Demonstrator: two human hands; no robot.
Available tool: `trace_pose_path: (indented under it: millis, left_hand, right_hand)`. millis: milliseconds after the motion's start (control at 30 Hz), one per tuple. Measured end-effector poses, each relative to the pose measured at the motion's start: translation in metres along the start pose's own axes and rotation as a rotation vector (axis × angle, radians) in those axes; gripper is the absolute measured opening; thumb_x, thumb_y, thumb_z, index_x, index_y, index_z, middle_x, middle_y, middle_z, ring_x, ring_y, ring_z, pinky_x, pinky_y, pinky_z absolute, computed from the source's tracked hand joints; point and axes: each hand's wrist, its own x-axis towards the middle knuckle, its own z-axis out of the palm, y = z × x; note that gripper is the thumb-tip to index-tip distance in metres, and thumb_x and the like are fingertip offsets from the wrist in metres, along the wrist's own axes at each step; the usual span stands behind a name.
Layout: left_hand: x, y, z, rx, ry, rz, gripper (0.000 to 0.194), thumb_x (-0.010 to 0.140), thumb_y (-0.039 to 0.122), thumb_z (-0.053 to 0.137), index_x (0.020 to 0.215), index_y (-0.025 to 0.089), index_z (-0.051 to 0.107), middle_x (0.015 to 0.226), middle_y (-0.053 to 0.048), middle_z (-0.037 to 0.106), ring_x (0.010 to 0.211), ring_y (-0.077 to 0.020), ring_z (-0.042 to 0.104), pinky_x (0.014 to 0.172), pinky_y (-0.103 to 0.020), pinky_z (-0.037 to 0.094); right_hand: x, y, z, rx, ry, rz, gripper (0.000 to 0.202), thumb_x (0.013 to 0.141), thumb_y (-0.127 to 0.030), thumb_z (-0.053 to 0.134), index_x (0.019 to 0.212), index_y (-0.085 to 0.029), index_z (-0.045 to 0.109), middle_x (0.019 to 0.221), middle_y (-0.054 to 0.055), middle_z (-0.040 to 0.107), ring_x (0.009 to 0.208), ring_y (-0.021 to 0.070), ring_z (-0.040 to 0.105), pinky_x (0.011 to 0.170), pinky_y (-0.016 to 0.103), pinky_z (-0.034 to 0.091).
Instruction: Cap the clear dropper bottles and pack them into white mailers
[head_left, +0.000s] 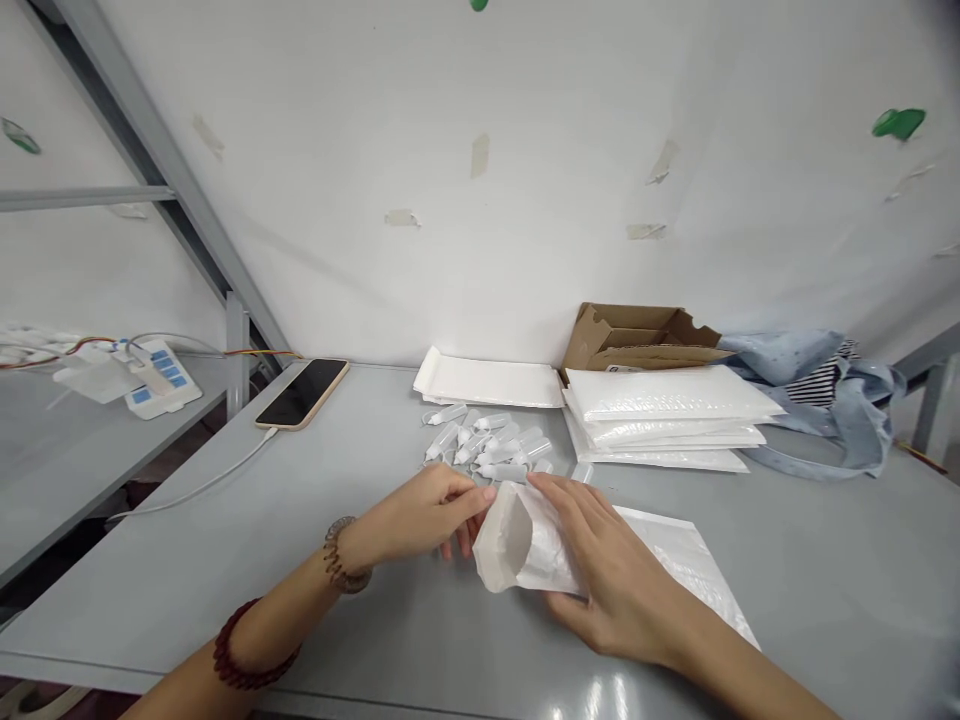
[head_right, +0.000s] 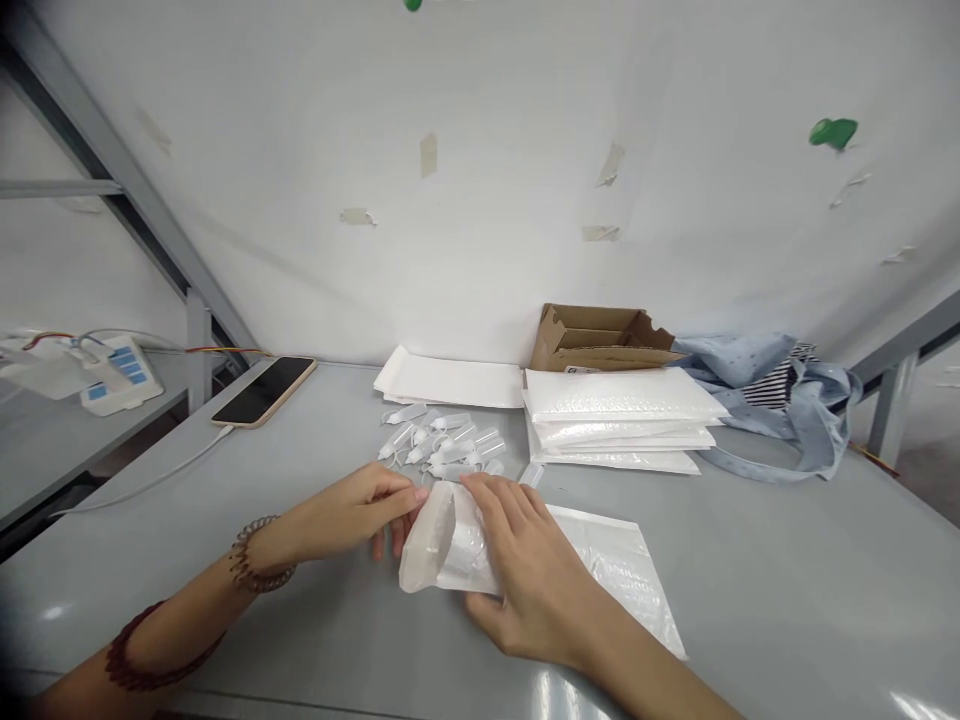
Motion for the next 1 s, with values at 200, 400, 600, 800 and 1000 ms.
trace_pose_path:
  millis: [200, 400, 600, 800, 1000]
  left_hand:
    - [0.005, -0.014, 0.009, -0.003, -0.041, -0.114, 0.023, 0.078, 0.029, 0.054, 0.061, 0.015, 0.050, 0.052, 0.000, 0.060, 0.044, -0.0123, 0.058, 0.044, -0.021, 0.046]
    - [0.003, -0.008, 0.005, -0.079, -0.053, -0.149, 0.016, 0.069, 0.011, 0.047, 0.054, 0.015, 0.046, 0.047, 0.001, 0.060, 0.040, -0.0115, 0.058, 0.039, -0.019, 0.043]
    - [0.002, -0.001, 0.011, -0.209, -0.071, -0.126, 0.012, 0.075, 0.017, 0.047, 0.064, 0.014, 0.053, 0.062, -0.002, 0.064, 0.050, -0.0130, 0.063, 0.049, -0.023, 0.049]
    - [-0.010, 0.005, 0.011, 0.244, -0.059, 0.247, 0.034, 0.070, 0.003, 0.051, 0.098, 0.016, 0.064, 0.099, -0.006, 0.064, 0.091, -0.0174, 0.061, 0.076, -0.026, 0.052]
    - [-0.006, -0.003, 0.031, 0.842, 0.372, 0.887, 0.020, 0.087, 0.007, 0.045, 0.097, 0.011, 0.061, 0.096, -0.013, 0.066, 0.093, -0.0222, 0.060, 0.084, -0.036, 0.052]
  right_hand:
    - [-0.004, -0.006, 0.011, -0.238, 0.024, -0.142, 0.066, 0.072, -0.019, 0.051, 0.134, -0.001, 0.036, 0.132, 0.023, 0.049, 0.123, 0.0350, 0.044, 0.093, 0.051, 0.044]
    - [-0.014, -0.014, 0.034, -0.529, 0.181, -0.387, 0.038, 0.082, -0.007, 0.045, 0.118, 0.002, 0.055, 0.121, 0.024, 0.060, 0.118, 0.0364, 0.051, 0.092, 0.047, 0.047]
    - [-0.014, -0.017, 0.047, -0.466, 0.153, -0.407, 0.034, 0.084, -0.007, 0.043, 0.112, 0.000, 0.060, 0.118, 0.023, 0.062, 0.115, 0.0350, 0.055, 0.088, 0.045, 0.051]
    - [-0.009, -0.012, 0.030, -0.477, 0.218, -0.365, 0.034, 0.085, -0.002, 0.034, 0.101, -0.002, 0.064, 0.105, 0.022, 0.068, 0.104, 0.0291, 0.062, 0.081, 0.039, 0.055]
    - [-0.004, -0.013, 0.003, -0.458, 0.347, -0.358, 0.031, 0.081, -0.001, 0.038, 0.097, -0.003, 0.064, 0.101, 0.020, 0.070, 0.103, 0.0277, 0.064, 0.079, 0.036, 0.057]
